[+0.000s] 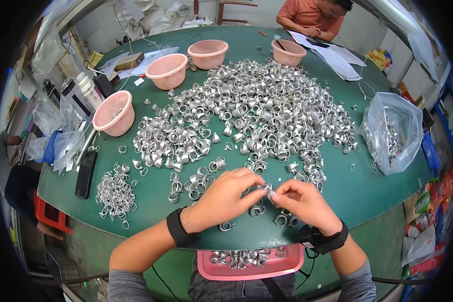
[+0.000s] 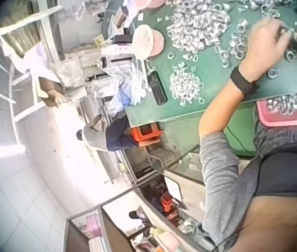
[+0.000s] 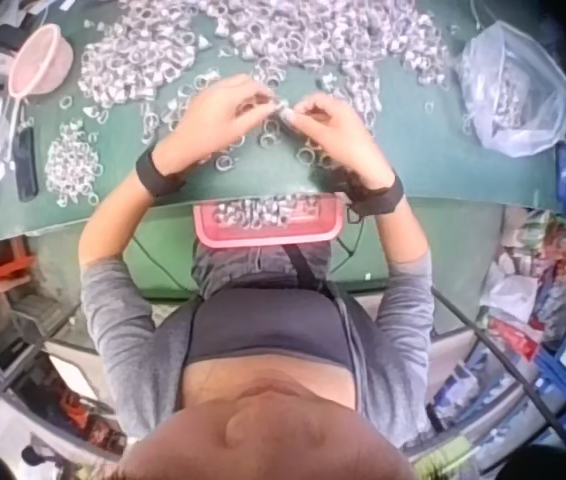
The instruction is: Sorting and inspecting a large quantity of small circular metal components on a workbench.
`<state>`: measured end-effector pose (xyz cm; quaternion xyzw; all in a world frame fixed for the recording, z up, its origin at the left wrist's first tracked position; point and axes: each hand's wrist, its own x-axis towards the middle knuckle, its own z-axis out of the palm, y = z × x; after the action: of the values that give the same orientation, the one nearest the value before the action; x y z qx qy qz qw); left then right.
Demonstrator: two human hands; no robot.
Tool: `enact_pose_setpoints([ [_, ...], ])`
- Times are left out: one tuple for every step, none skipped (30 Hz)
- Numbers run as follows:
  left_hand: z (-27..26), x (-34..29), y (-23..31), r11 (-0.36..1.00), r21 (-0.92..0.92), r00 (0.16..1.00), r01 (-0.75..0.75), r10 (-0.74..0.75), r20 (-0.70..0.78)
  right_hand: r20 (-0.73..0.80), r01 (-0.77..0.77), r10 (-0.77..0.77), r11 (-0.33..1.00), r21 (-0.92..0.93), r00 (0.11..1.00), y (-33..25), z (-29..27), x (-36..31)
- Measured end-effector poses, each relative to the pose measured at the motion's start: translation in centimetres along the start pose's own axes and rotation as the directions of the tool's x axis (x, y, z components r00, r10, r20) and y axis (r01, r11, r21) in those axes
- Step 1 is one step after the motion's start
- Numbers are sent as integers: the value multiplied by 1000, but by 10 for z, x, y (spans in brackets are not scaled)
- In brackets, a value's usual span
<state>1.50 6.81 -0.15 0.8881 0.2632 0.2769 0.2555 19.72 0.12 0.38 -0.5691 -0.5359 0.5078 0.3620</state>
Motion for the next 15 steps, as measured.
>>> enact_pose_setpoints([
  [-2, -1, 6, 989, -140, 997, 44, -36, 63, 68, -45, 32, 981, 189, 997, 0, 0, -1],
  [-4, -1, 11, 957, -275, 990, 96, -62, 129, 73, -46, 33, 981, 188, 997, -4, 0, -3],
  [-4, -1, 12, 947, -300, 985, 112, -66, 161, 116, -90, 64, 967, 240, 991, -11, -1, -5],
  [-5, 0, 12, 947, -303, 985, 111, -64, 161, 155, -134, 92, 948, 288, 984, -16, -2, -6],
  [-6, 2, 11, 807, -500, 936, 313, -173, 306, 154, -135, 94, 948, 287, 984, -16, -3, -7],
  [-7, 2, 10, 593, -628, 854, 504, -232, 465, 198, -199, 128, 896, 397, 972, -15, -5, -9],
  [-5, 1, 7, 592, -628, 854, 504, -233, 466, 249, -263, 154, 827, 498, 956, -14, -5, -10],
  [1, -1, 1, 549, -712, 889, 438, -146, 434, 249, -263, 154, 826, 498, 956, -13, -5, -11],
  [4, -2, -2, 494, -787, 918, 369, -60, 392, 285, -266, 116, 775, 573, 952, -11, -5, -11],
  [4, -2, 1, 494, -787, 917, 370, -61, 393, 317, -272, 75, 716, 643, 946, -9, -5, -12],
  [4, -2, 6, 433, -813, 919, 388, -120, 374, 318, -273, 75, 715, 644, 945, -7, -5, -13],
  [3, -1, 11, 371, -838, 916, 400, -180, 358, 308, -238, 36, 721, 651, 951, -6, -5, -14],
  [0, 0, 13, 370, -838, 916, 400, -178, 359, 294, -201, -2, 726, 658, 956, -5, -6, -15],
  [-3, 2, 14, 313, -815, 872, 489, -183, 453, 292, -201, -1, 726, 658, 956, -6, -6, -15],
  [-4, 3, 15, 254, -780, 820, 572, -182, 543, 286, -199, 6, 733, 651, 958, -7, -6, -16],
])
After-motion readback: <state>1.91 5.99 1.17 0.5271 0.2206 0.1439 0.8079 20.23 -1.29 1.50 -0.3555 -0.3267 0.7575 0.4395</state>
